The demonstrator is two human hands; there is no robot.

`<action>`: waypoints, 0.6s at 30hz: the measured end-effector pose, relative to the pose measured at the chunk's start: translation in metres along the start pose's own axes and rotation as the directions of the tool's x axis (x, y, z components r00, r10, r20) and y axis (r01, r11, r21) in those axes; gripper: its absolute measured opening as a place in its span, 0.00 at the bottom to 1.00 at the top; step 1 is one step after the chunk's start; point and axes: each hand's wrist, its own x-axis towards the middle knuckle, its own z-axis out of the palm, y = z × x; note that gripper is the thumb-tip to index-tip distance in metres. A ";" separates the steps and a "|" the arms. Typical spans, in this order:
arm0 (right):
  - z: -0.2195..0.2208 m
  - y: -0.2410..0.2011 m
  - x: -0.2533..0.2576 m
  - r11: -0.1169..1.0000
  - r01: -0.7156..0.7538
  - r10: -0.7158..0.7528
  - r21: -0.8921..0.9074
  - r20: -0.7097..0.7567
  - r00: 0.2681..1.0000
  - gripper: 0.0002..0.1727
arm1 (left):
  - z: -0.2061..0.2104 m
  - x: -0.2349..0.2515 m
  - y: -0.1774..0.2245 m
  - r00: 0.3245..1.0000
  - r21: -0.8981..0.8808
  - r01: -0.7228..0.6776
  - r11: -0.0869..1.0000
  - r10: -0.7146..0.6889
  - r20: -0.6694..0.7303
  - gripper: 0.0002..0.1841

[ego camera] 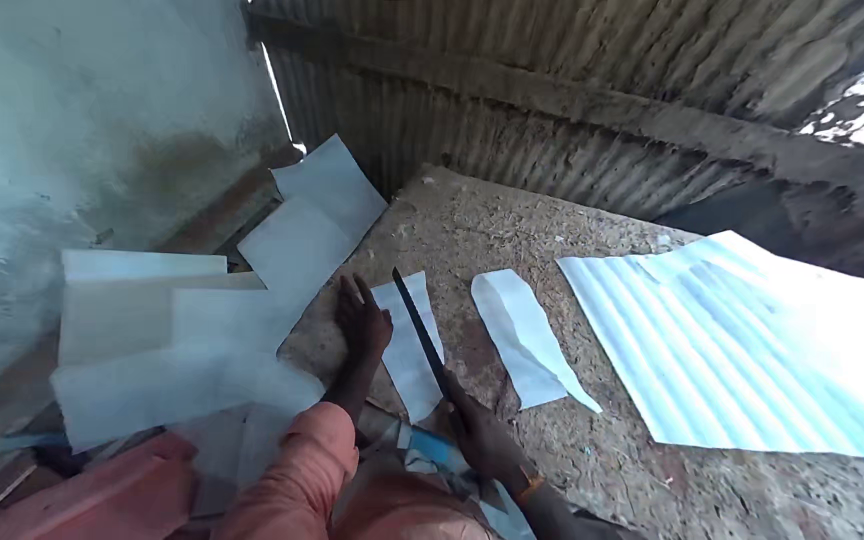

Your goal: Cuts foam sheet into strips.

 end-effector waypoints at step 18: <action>0.000 -0.003 0.047 0.981 0.019 -0.004 -0.192 0.080 0.997 0.42 | 0.035 0.001 -0.019 0.949 0.190 -0.275 0.943 0.234 0.210 0.35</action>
